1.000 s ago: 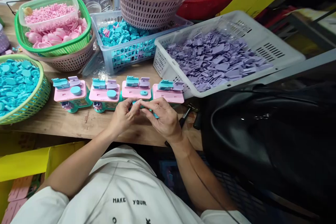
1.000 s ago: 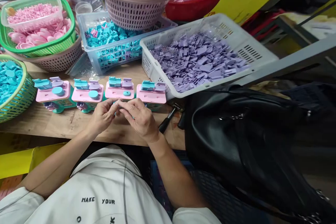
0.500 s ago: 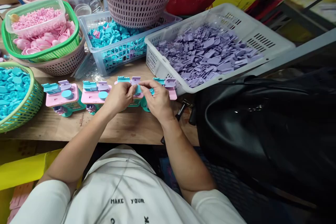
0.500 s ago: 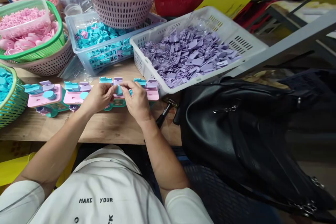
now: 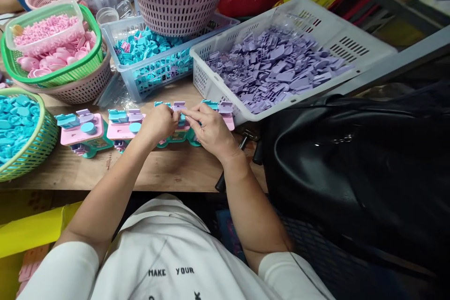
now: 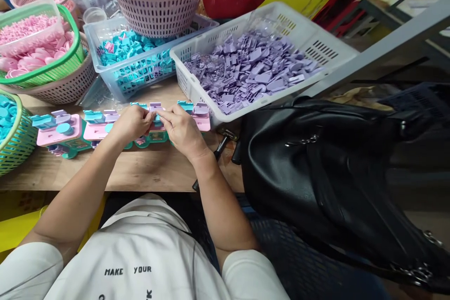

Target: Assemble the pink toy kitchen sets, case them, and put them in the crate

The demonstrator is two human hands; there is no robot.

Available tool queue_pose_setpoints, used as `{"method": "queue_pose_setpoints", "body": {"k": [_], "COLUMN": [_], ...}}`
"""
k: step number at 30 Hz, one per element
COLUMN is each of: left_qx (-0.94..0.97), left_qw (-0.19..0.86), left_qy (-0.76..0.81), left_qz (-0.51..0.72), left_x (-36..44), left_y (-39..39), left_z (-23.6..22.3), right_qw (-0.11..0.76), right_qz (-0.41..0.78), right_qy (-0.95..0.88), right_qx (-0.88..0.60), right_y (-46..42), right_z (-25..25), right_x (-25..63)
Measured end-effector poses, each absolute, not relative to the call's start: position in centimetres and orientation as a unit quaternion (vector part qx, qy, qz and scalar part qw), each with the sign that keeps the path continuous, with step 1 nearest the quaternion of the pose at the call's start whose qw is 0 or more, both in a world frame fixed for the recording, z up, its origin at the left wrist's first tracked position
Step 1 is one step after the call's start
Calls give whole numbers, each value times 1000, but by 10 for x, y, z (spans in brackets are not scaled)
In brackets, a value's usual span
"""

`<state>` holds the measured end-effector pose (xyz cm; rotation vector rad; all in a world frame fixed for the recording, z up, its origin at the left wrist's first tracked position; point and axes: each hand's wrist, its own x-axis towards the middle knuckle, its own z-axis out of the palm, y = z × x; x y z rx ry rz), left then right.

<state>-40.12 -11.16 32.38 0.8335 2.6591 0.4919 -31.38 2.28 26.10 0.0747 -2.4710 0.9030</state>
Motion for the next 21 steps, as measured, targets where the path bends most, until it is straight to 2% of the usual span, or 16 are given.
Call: {"method": "queue_pose_setpoints", "body": {"k": [10, 21], "left_qx": [289, 286], "left_qw": [137, 144], "left_qy": [940, 932], "left_qz": [117, 168], "left_x": [-401, -404], "left_y": [-106, -106], "left_z": [326, 321], "right_qw": [261, 281], "right_qz": [299, 274], "right_qy": [-918, -920], "right_qx": [8, 11], "right_y": [20, 19], "right_z": [260, 256], "right_x": [-319, -318]}}
